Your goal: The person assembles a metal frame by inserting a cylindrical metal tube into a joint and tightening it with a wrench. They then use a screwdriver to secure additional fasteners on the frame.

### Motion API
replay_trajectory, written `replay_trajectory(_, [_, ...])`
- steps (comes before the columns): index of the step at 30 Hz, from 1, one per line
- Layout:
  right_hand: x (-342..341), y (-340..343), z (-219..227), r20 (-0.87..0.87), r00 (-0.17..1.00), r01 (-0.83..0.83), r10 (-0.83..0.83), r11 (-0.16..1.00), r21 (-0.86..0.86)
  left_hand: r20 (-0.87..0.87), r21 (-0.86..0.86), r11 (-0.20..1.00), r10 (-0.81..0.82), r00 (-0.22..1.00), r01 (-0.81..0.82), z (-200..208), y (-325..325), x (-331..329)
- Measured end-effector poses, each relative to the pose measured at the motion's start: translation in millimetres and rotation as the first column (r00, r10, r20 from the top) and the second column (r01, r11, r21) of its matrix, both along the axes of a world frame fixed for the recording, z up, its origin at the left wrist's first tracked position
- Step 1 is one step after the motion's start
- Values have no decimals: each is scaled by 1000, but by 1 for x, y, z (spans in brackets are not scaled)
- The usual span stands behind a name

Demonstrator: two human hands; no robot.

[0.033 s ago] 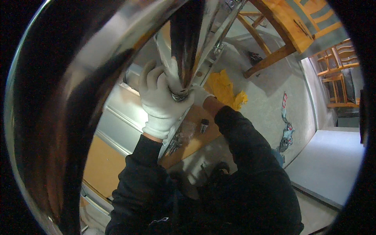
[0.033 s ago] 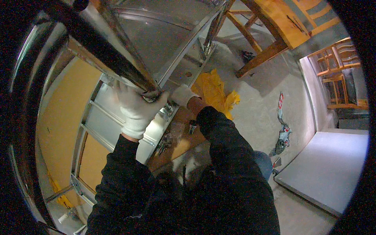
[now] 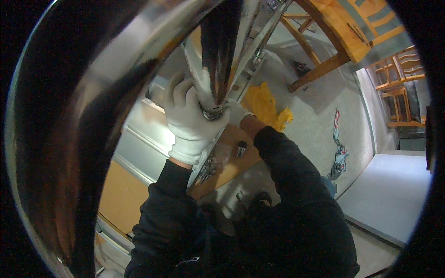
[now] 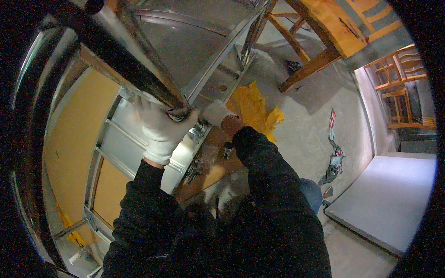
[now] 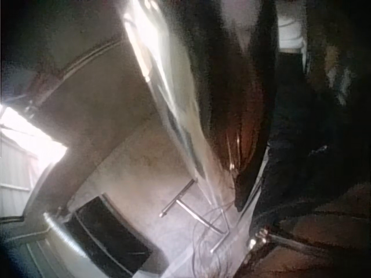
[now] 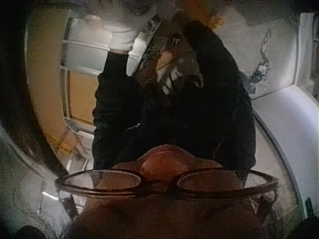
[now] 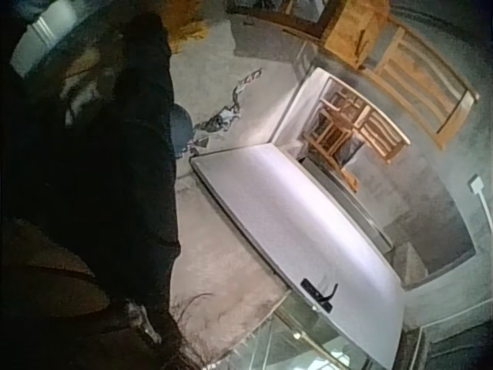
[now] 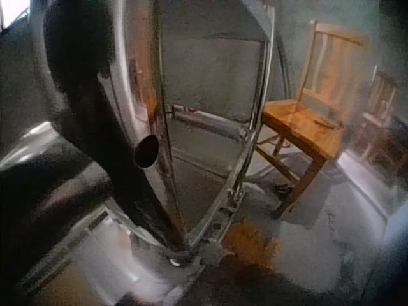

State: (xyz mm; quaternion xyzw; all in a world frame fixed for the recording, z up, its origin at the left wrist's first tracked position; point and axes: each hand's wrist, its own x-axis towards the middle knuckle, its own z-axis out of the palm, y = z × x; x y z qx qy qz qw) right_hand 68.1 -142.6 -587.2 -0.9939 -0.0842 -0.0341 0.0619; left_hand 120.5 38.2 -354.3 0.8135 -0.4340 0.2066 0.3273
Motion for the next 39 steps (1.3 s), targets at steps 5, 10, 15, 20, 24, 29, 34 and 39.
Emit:
replay_trajectory(5, [-18, -4, 3, -45, 974, 226, -222, 967, 120, 7, -52, 998, -46, 999, 46, 3, -13, -4])
replay_trajectory(10, [-14, 50, 58, -362, 774, 605, -519, 774, 187, 29, -36, 999, 8, 1000, -7, -1, 2, 1])
replay_trajectory(15, [-4, 74, 47, -441, 455, 882, -774, 324, 342, 43, -56, 998, 17, 999, -14, 1, -1, 2])
replay_trajectory(20, [-3, 68, 32, -610, 143, 856, -779, -212, 471, 38, -137, 991, 2, 999, 3, 3, -13, -4])
replay_trajectory(24, [3, 81, 21, -656, 264, 776, -708, -248, 580, 70, -114, 993, 41, 997, -33, -3, -5, 2])
replay_trajectory(29, [-13, 62, 12, -480, 351, 690, -804, -125, 713, 75, -157, 988, 27, 997, -15, -3, -11, -2])
replay_trajectory(34, [-21, 40, 52, -435, 555, 831, -709, 448, 330, 45, -160, 987, 38, 998, -30, -1, -4, -2])
replay_trajectory(39, [-33, 21, 58, -426, 651, 755, -629, 596, 274, 68, -170, 985, 43, 997, -31, 5, -9, -4])
